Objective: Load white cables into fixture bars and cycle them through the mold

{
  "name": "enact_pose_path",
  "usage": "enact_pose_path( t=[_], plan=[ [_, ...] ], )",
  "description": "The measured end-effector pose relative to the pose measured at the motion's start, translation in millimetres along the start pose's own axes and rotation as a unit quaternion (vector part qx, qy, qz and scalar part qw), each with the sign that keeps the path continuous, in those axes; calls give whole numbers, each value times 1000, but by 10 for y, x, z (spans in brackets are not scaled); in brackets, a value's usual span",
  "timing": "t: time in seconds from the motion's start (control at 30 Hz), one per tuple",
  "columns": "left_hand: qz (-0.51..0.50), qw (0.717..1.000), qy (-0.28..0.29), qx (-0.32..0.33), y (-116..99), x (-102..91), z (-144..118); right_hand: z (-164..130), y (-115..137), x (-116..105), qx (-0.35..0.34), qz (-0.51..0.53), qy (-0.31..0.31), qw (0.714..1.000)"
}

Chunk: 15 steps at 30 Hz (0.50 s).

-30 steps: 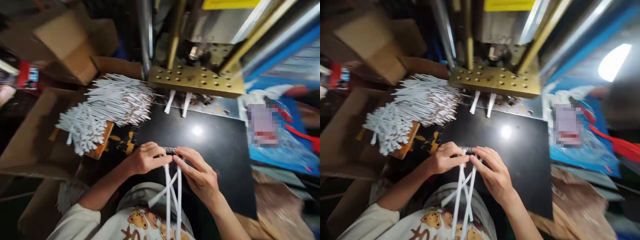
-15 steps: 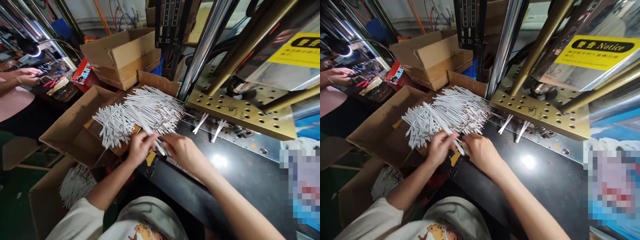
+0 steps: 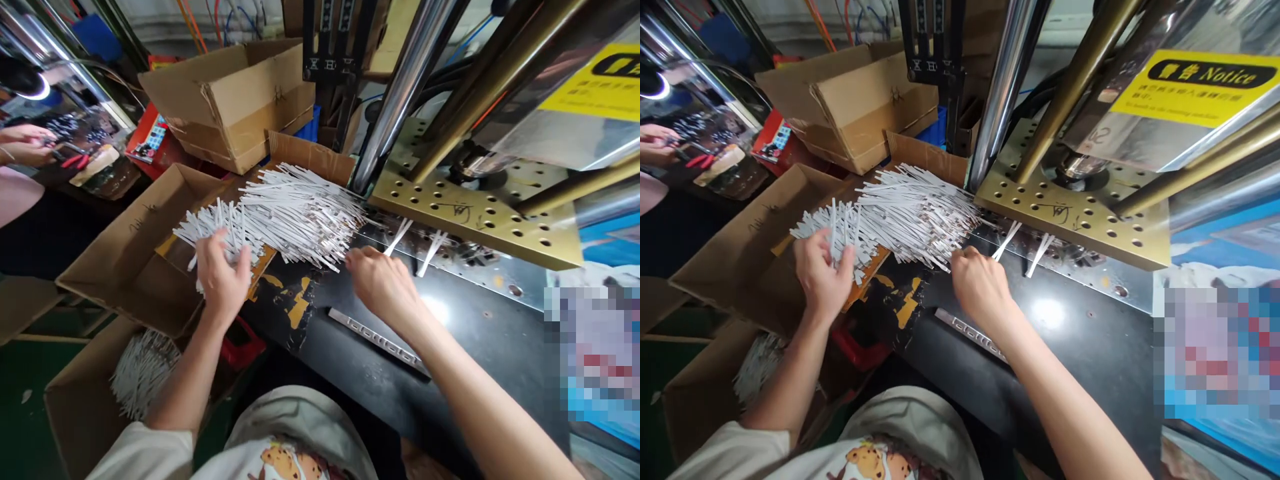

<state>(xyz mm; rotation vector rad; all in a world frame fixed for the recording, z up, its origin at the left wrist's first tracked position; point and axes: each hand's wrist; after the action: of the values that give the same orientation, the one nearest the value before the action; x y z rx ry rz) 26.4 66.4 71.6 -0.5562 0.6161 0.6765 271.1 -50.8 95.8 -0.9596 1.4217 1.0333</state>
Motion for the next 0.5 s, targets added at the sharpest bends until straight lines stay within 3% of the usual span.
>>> enact_pose_path(
  t=[0.03, 0.1, 0.17, 0.33, 0.4, 0.5],
  plan=[
    [-72, 995, 51, 53, -184, 4, -86, -124, -120, 25, 10, 41, -9, 999],
    [-175, 957, 163, 162, -504, 51, -200, -394, -320, 105, 16, 145, -53, 988],
    [-172, 923, 227, 260, -708, 181, -202, -685, -456, 210, 25, 232, -117, 965],
    [-35, 870, 278, 405, -820, 732, 105, -1379, -549, 492, 99, 287, -244, 921],
    [-15, 856, 282, 432, -852, 893, 193, -1575, -519, 578, 119, 317, -254, 906],
    [-38, 857, 274, 434, -948, 967, 232, -1719, -448, 653, 128, 370, -244, 887]
  ],
)
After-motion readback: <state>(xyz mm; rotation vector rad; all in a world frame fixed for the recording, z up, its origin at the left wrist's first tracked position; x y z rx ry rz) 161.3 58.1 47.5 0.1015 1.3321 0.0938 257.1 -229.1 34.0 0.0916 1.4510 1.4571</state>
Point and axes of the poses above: each hand's wrist, its own z-axis towards the middle knuckle, its own x-axis out of the palm, y = z × x, and after that the axes turned 6 degrees about x, right-handed
